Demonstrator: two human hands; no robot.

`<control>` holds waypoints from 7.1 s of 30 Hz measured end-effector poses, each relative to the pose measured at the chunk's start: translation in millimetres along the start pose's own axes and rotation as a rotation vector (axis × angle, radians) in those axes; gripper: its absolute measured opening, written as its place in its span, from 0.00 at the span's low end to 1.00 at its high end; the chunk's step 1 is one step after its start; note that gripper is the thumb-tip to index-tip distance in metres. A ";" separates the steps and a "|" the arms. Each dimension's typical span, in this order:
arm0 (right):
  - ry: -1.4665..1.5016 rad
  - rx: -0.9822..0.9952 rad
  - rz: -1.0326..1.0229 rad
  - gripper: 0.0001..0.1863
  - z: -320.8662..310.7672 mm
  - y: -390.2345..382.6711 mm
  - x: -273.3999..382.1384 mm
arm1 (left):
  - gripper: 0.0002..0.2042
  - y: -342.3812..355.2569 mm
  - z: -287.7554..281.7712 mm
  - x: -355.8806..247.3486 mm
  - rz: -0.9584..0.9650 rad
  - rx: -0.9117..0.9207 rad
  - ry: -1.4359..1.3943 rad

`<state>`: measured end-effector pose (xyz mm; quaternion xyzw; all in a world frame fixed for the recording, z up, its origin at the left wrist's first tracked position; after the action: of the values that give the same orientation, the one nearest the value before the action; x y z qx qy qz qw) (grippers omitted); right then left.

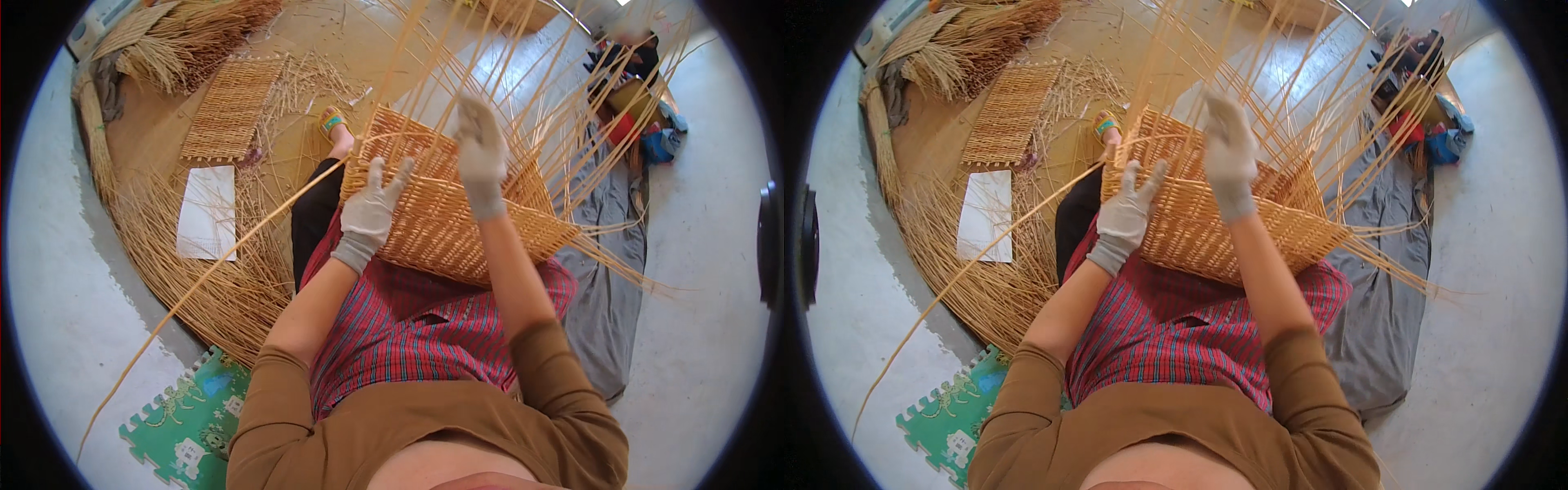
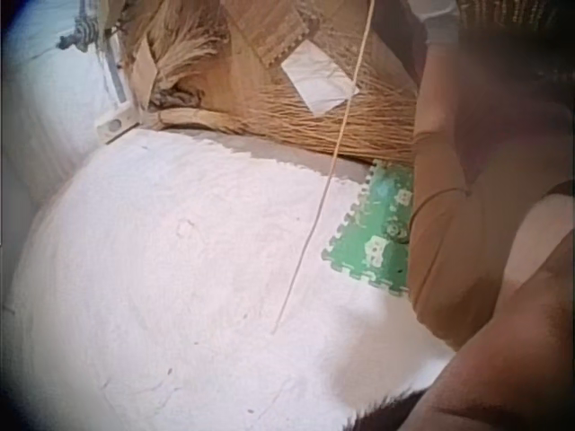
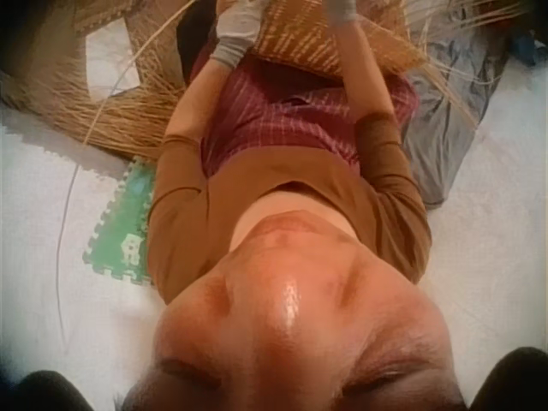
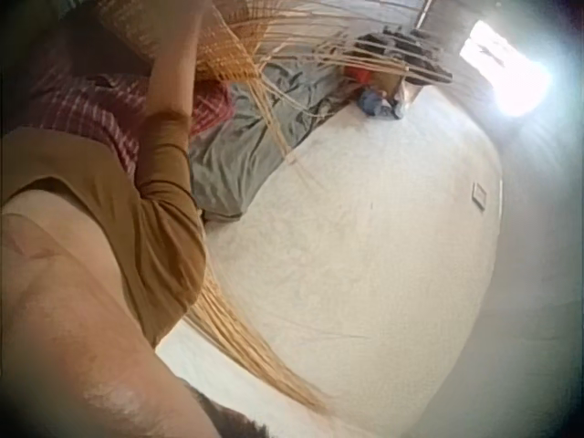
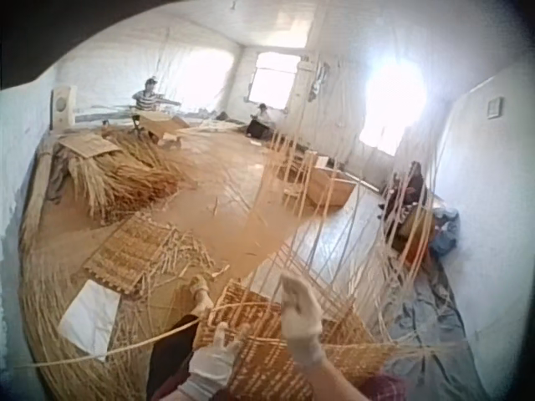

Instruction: The recorder is weaving a large wicker or rattan basket while sitting on the floor in a workshop.

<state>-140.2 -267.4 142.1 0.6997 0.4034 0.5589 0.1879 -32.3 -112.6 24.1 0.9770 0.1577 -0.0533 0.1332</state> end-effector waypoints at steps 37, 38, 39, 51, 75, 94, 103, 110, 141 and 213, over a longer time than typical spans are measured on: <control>-0.329 -0.211 0.029 0.19 -266.9 -79.5 -75.9 | 0.35 47.6 11.0 -278.1 0.531 -0.094 -0.029; -0.323 -0.164 0.009 0.17 -259.1 -52.1 -83.6 | 0.36 49.6 13.8 -290.7 0.470 0.017 -0.002; -0.308 -0.109 -0.011 0.14 -250.5 -39.2 -94.2 | 0.39 51.7 20.0 -295.8 0.397 0.131 0.029; 0.187 -0.368 0.788 0.15 -289.5 -179.1 -33.4 | 0.30 21.0 4.4 -212.5 0.351 0.037 -0.684; 0.684 -0.383 0.882 0.10 25.3 -145.3 -32.0 | 0.20 45.2 36.1 89.3 -0.124 0.038 -1.169; 0.809 -0.351 0.919 0.08 -73.7 -163.5 -78.7 | 0.23 8.7 17.2 29.9 -0.371 -0.768 -0.716; -0.408 0.048 -0.180 0.36 -15.9 -13.0 2.3 | 0.17 65.8 10.7 -39.4 -0.366 0.352 -0.977; 0.745 -0.379 0.275 0.34 -92.0 -128.3 -69.0 | 0.13 51.2 -4.1 -42.1 -0.237 -0.153 -0.518; -0.647 -0.359 0.349 0.23 -314.8 -134.8 -98.3 | 0.32 62.1 -7.5 -324.2 0.599 -0.210 0.156; 0.652 -0.082 0.786 0.08 -24.7 -93.9 -35.6 | 0.37 -3.9 -41.3 37.7 0.156 -0.257 -0.108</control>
<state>-198.3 -242.9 60.2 0.5800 0.1252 0.7918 -0.1449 4.7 -86.5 57.2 0.9569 0.0794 -0.0748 0.2692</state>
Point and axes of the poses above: each hand's wrist, its own y-axis towards the middle knuckle, its own z-axis out of the palm, x = y × z, the point moved 4 cm from there along y, towards the middle knuckle, and after that the axes turned 12 degrees about y, right-handed, at the moved point
